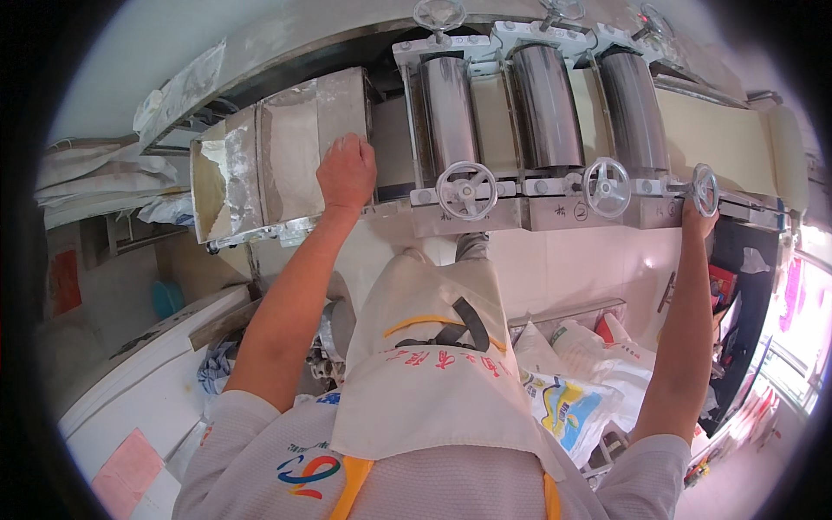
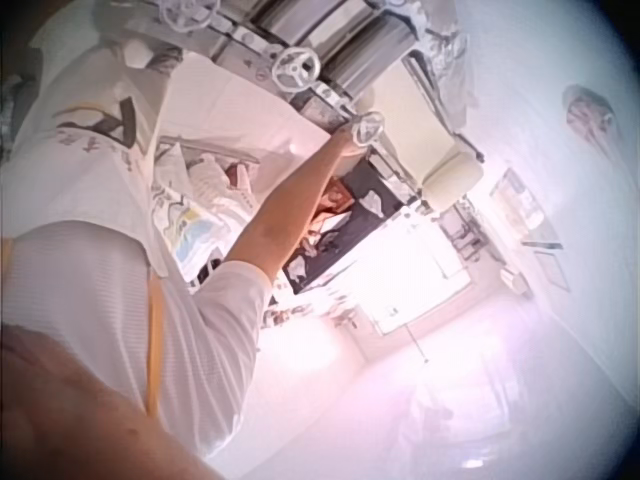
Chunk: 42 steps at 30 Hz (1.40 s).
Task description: The person operates a dough sheeter, feeding a sheet of dough through the rollers and adjusting the machine's settings. They repeatedly pass the dough through the machine to flatten it, occasionally using a scraper to clean the equipment.
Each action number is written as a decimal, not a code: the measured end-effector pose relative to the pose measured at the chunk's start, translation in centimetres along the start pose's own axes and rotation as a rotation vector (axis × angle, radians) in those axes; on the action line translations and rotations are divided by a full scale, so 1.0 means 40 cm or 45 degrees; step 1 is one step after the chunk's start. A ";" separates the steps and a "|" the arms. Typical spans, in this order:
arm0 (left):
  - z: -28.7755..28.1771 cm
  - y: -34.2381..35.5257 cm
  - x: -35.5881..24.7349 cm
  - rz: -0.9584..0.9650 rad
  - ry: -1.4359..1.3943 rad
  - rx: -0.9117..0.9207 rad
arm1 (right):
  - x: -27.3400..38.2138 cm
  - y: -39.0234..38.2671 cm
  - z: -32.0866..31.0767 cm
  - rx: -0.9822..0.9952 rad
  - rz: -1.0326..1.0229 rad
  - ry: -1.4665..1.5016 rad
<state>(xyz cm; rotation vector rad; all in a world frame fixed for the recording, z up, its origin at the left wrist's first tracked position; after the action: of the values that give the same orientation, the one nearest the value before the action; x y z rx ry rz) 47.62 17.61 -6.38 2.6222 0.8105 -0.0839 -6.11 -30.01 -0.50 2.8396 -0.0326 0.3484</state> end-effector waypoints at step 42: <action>-0.005 -0.026 0.027 -0.021 -0.237 0.066 | -0.109 0.231 0.018 0.066 -0.200 -0.621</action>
<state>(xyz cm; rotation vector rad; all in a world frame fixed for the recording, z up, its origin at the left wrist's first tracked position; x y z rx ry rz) 47.94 19.05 -6.74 2.6075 0.7742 -0.3529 -10.68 -39.15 0.32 2.8806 0.1018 -0.3841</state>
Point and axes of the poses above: each hand's wrist, its own y-axis towards the middle knuckle, its own z-axis out of the palm, x = y × z, the point moved 2 cm from there along y, towards the middle knuckle, and after that the axes turned 13 degrees about z, right-handed, at the moved point
